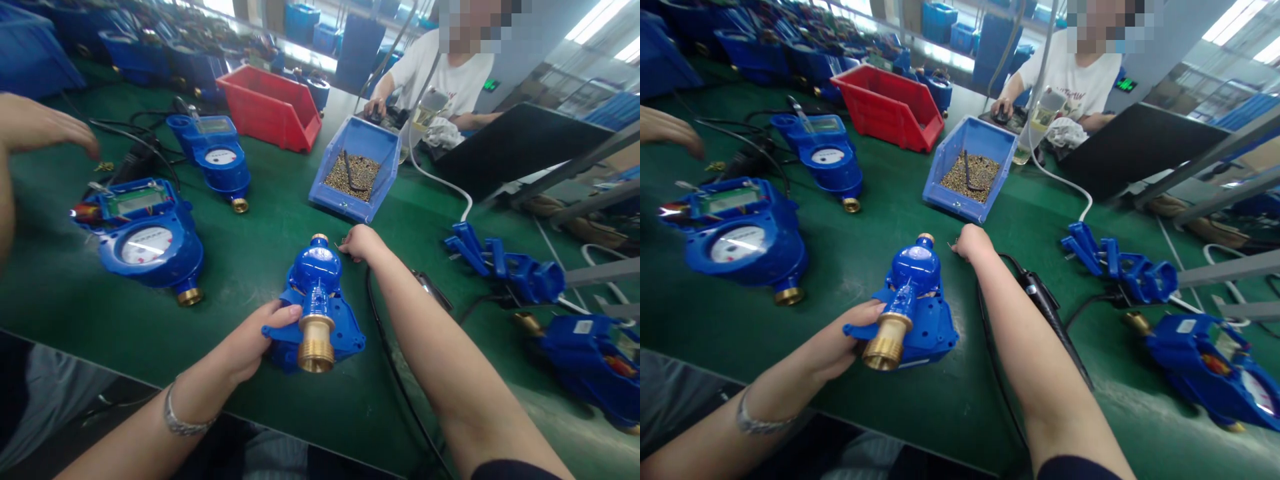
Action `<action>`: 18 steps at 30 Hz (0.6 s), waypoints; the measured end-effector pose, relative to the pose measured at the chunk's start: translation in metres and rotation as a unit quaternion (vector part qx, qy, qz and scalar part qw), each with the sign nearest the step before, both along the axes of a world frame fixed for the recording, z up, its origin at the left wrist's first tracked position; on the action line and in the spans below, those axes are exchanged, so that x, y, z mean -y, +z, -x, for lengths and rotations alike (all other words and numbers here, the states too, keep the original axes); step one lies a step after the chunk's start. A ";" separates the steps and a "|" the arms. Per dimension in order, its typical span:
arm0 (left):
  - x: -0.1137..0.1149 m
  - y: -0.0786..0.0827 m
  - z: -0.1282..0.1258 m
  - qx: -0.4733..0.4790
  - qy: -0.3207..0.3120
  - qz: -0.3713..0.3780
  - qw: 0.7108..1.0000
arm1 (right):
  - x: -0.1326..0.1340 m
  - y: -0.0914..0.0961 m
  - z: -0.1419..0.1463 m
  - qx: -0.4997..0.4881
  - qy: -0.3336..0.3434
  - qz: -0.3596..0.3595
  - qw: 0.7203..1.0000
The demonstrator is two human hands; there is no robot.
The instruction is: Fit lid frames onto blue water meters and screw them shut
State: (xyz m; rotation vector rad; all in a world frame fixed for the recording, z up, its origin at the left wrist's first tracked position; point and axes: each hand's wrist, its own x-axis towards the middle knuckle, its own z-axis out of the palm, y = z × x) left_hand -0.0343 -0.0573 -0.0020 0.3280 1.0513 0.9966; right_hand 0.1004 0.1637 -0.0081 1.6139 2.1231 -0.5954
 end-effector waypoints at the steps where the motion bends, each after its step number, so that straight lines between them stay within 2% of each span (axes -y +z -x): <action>1: 0.000 0.000 0.000 0.002 0.000 -0.002 1.000 | -0.001 0.001 0.003 0.011 0.005 0.005 1.000; 6: 0.000 -0.004 0.001 0.012 -0.004 -0.019 1.000 | 0.001 0.003 0.014 0.037 0.038 -0.027 0.998; 11: 0.001 -0.005 0.001 0.002 0.005 -0.015 1.000 | 0.017 0.003 0.018 0.009 0.048 -0.064 0.997; 15: 0.001 -0.003 0.000 0.001 0.009 -0.005 1.000 | 0.026 0.011 0.002 -0.059 0.024 -0.080 0.995; 18: 0.002 -0.002 0.000 0.001 0.018 0.001 1.000 | 0.046 0.027 -0.019 -0.152 -0.002 -0.057 0.987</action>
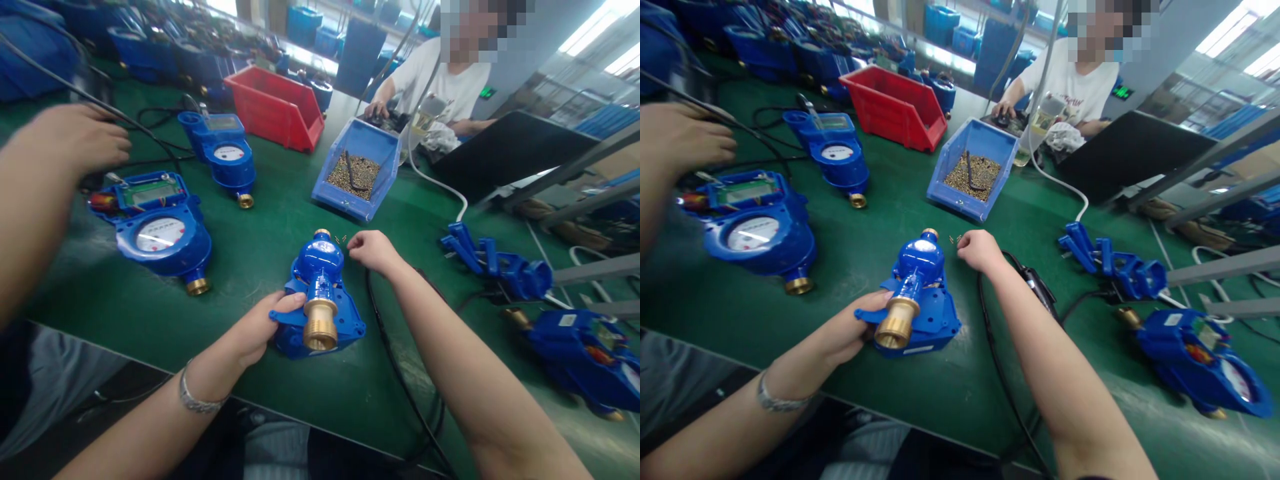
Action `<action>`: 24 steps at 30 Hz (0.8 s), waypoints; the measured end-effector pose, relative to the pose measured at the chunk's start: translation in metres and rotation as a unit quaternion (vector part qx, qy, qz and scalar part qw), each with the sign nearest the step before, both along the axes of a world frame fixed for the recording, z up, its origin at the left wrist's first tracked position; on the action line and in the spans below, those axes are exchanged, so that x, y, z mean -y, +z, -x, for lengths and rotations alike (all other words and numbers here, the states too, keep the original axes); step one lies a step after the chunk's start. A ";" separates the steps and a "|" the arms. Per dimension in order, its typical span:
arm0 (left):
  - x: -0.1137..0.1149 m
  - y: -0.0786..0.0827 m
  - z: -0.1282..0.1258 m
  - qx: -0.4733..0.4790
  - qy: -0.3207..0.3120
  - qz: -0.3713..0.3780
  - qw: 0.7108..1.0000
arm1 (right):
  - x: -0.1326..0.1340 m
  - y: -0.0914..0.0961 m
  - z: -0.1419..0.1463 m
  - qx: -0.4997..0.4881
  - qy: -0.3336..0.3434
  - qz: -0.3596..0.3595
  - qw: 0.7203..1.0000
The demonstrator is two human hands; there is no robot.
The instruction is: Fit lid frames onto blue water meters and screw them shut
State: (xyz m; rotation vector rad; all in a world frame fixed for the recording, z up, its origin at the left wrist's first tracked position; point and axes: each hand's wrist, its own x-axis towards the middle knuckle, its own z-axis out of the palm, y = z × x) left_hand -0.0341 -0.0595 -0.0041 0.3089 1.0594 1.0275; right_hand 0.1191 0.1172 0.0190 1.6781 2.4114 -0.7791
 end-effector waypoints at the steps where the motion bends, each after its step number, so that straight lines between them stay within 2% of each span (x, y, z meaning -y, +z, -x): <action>1: 0.000 0.000 0.000 0.000 0.001 0.000 1.000 | 0.010 0.007 -0.007 -0.039 -0.002 0.014 0.999; 4: 0.001 -0.001 0.000 -0.001 0.005 -0.006 1.000 | 0.045 0.023 -0.023 -0.139 0.008 0.059 0.988; 8: 0.001 -0.005 0.001 0.000 -0.004 -0.008 1.000 | 0.072 0.028 -0.026 -0.196 0.015 0.078 0.977; 18: 0.003 -0.009 0.002 -0.014 -0.005 -0.007 1.000 | 0.073 0.019 -0.019 -0.194 0.038 0.005 0.980; 24: 0.003 -0.007 0.001 -0.013 0.006 -0.011 1.000 | 0.073 0.021 -0.025 -0.230 0.065 0.014 0.971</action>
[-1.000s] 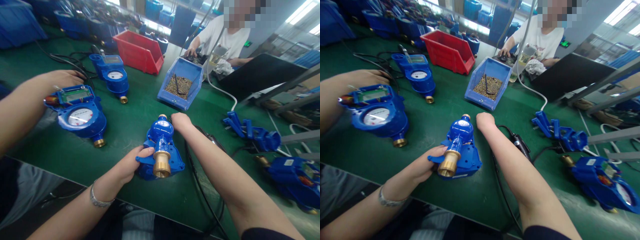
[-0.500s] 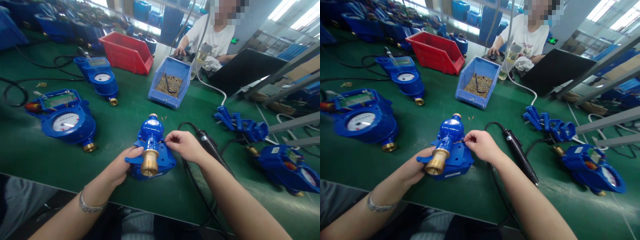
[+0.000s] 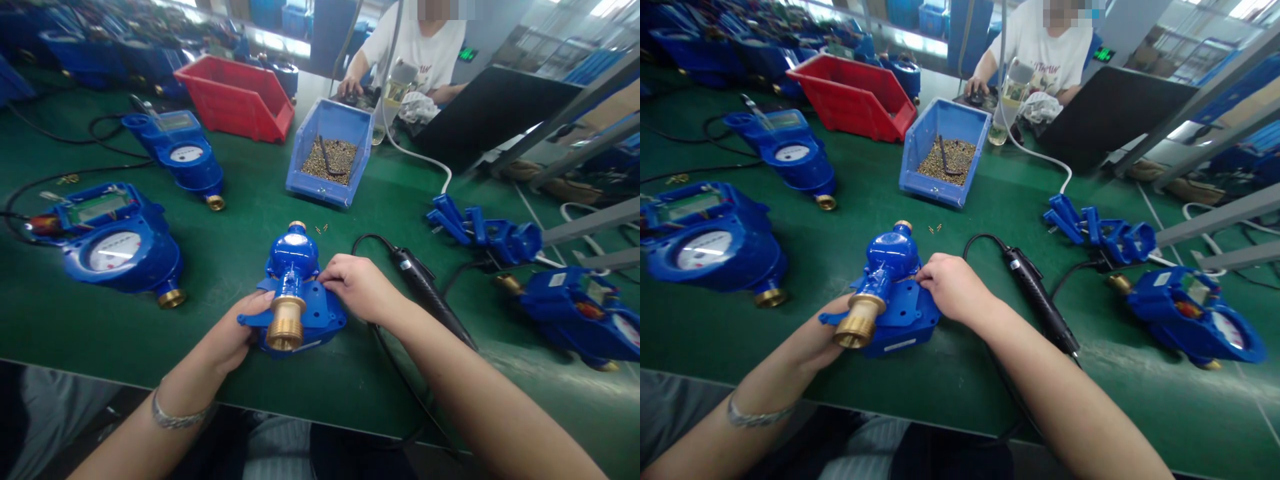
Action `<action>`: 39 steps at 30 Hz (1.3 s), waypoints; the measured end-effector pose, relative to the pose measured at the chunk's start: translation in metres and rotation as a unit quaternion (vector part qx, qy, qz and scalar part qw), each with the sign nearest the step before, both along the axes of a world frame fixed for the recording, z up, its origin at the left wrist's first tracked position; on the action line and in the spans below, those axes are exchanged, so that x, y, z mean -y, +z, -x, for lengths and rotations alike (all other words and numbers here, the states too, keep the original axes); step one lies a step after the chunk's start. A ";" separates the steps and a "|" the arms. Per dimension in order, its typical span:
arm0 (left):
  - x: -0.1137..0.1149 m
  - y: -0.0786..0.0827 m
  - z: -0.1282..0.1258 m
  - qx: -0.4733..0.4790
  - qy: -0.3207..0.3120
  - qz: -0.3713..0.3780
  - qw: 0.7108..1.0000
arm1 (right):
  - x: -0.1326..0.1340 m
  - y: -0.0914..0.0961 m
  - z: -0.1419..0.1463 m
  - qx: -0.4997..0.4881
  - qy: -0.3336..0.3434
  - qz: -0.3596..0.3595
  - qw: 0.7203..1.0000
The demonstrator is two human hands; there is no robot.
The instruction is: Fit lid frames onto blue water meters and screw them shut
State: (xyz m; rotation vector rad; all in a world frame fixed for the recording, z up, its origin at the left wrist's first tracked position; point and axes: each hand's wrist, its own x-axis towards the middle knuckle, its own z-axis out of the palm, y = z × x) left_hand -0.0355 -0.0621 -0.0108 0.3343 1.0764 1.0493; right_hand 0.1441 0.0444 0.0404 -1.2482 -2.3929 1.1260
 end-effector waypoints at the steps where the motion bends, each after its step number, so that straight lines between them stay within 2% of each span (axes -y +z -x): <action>1: 0.000 -0.001 0.000 0.006 0.001 0.000 1.000 | 0.001 0.002 -0.003 -0.013 -0.012 0.007 1.000; 5: 0.000 -0.003 0.001 0.024 -0.011 0.001 1.000 | 0.013 0.008 -0.023 -0.090 -0.106 0.096 0.986; 8: 0.000 -0.001 0.000 0.018 -0.012 -0.005 1.000 | 0.027 0.006 -0.035 -0.115 -0.112 0.120 0.980; 13: -0.001 0.007 -0.002 0.018 0.008 -0.020 1.000 | 0.041 -0.006 -0.041 -0.112 -0.022 -0.027 0.993; 19: -0.001 0.004 -0.002 0.015 0.001 -0.034 0.999 | 0.053 -0.014 -0.038 -0.111 0.039 -0.208 0.971; 21: -0.001 0.003 -0.001 0.014 -0.003 -0.024 1.000 | 0.056 -0.014 -0.041 -0.106 0.064 -0.242 0.962; 23: 0.000 0.003 0.000 0.009 -0.007 -0.003 1.000 | 0.056 -0.012 -0.047 -0.087 0.092 -0.244 0.962; 24: 0.000 0.004 0.000 0.006 -0.009 0.007 1.000 | 0.054 -0.011 -0.052 -0.050 0.082 -0.243 0.965; 26: 0.000 0.006 0.001 0.000 -0.010 0.023 1.000 | 0.047 -0.011 -0.065 0.071 -0.004 -0.253 0.965; 27: -0.001 0.006 0.001 0.000 -0.010 0.028 1.000 | 0.042 -0.013 -0.072 0.150 -0.076 -0.261 0.951; 29: -0.002 0.007 0.001 -0.003 -0.018 0.035 0.999 | 0.033 -0.018 -0.086 0.295 -0.212 -0.257 0.896; 30: -0.002 0.007 0.001 -0.007 -0.023 0.035 0.999 | 0.030 -0.022 -0.093 0.342 -0.252 -0.242 0.872; 32: -0.004 0.005 0.001 -0.011 -0.038 0.025 0.999 | 0.024 -0.031 -0.104 0.392 -0.284 -0.200 0.852; 34: -0.005 0.003 -0.001 -0.001 -0.063 0.018 0.998 | 0.020 -0.035 -0.114 0.385 -0.289 -0.174 0.859; 36: -0.006 0.001 -0.004 0.014 -0.091 0.017 0.996 | 0.017 -0.030 -0.124 0.363 -0.304 -0.166 0.865; 37: -0.007 0.000 -0.006 0.020 -0.101 0.016 0.995 | 0.015 -0.022 -0.128 0.314 -0.326 -0.165 0.876; 39: -0.008 0.000 -0.010 0.030 -0.115 0.012 0.993 | 0.013 0.000 -0.133 0.097 -0.375 -0.157 0.908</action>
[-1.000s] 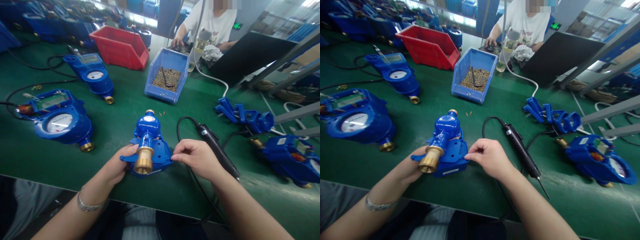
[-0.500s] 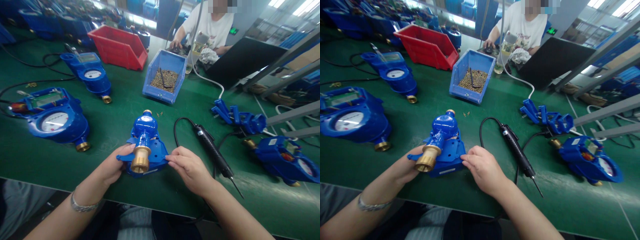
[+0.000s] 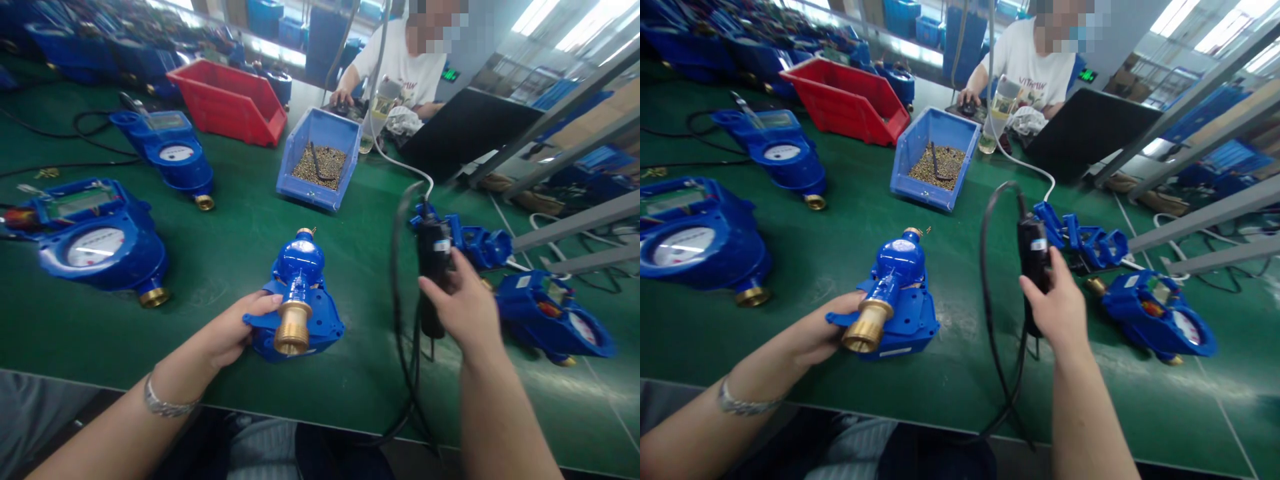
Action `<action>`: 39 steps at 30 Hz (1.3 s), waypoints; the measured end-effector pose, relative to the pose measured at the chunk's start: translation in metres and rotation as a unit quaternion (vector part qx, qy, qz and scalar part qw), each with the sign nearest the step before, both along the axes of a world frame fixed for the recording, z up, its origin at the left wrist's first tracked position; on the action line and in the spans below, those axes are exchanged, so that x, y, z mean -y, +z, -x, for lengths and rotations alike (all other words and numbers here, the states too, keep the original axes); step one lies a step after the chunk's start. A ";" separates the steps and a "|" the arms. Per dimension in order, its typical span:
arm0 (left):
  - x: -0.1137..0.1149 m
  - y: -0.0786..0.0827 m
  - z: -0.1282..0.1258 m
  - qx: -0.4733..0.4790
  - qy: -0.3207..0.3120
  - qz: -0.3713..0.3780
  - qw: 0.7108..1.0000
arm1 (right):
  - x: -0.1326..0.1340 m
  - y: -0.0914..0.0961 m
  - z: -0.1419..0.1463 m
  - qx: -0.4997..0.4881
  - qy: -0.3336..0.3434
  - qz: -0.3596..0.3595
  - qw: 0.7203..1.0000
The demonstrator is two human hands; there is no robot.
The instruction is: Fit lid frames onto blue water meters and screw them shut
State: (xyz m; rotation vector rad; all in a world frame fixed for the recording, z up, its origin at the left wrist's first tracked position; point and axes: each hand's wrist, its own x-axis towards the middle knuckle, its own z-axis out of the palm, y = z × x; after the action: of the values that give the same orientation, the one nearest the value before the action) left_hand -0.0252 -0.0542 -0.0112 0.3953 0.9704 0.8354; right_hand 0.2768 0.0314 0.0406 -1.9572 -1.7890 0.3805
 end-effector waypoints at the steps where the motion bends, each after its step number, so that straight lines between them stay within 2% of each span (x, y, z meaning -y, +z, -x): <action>1: 0.000 0.000 -0.002 0.005 -0.003 -0.003 1.000 | 0.000 0.014 0.001 -0.145 0.013 -0.050 0.988; 3: -0.001 0.002 -0.004 0.014 -0.015 -0.007 1.000 | 0.001 0.043 0.011 -0.397 0.058 -0.135 0.906; 4: -0.002 0.004 -0.005 0.018 -0.023 -0.009 1.000 | 0.002 0.056 0.020 -0.466 0.081 -0.146 0.869; 6: -0.002 0.007 -0.005 0.020 -0.035 -0.017 0.999 | 0.005 0.074 0.044 -0.550 0.092 -0.160 0.815; 8: -0.003 0.009 -0.004 0.023 -0.044 -0.020 0.999 | 0.006 0.081 0.068 -0.587 0.095 -0.160 0.788; 9: -0.003 0.009 -0.004 0.025 -0.046 -0.020 0.998 | 0.005 0.081 0.079 -0.591 0.100 -0.159 0.784; 12: -0.004 0.006 -0.003 0.031 -0.041 -0.016 0.999 | -0.001 0.072 0.104 -0.574 0.120 -0.141 0.798; 16: -0.003 0.004 -0.005 0.029 -0.002 -0.007 1.000 | -0.011 0.055 0.122 -0.559 0.142 -0.104 0.810; 21: -0.003 0.014 -0.012 0.017 0.027 0.022 0.999 | -0.013 0.033 0.133 -0.545 0.169 -0.032 0.821; 27: -0.003 0.018 -0.015 0.015 0.042 0.036 0.998 | -0.010 0.022 0.135 -0.521 0.137 -0.044 0.841; 32: -0.004 0.016 -0.018 0.021 0.036 0.032 0.999 | -0.008 0.018 0.133 -0.530 0.136 -0.051 0.835; 39: -0.003 0.016 -0.018 0.006 0.032 0.039 0.999 | -0.006 0.015 0.131 -0.511 0.122 -0.073 0.848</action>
State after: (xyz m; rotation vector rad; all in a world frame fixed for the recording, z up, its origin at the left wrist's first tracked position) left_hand -0.0076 -0.0514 0.0051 0.2927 1.0060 0.8540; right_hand 0.1460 0.0372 0.0554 -1.0279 -1.2492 1.0864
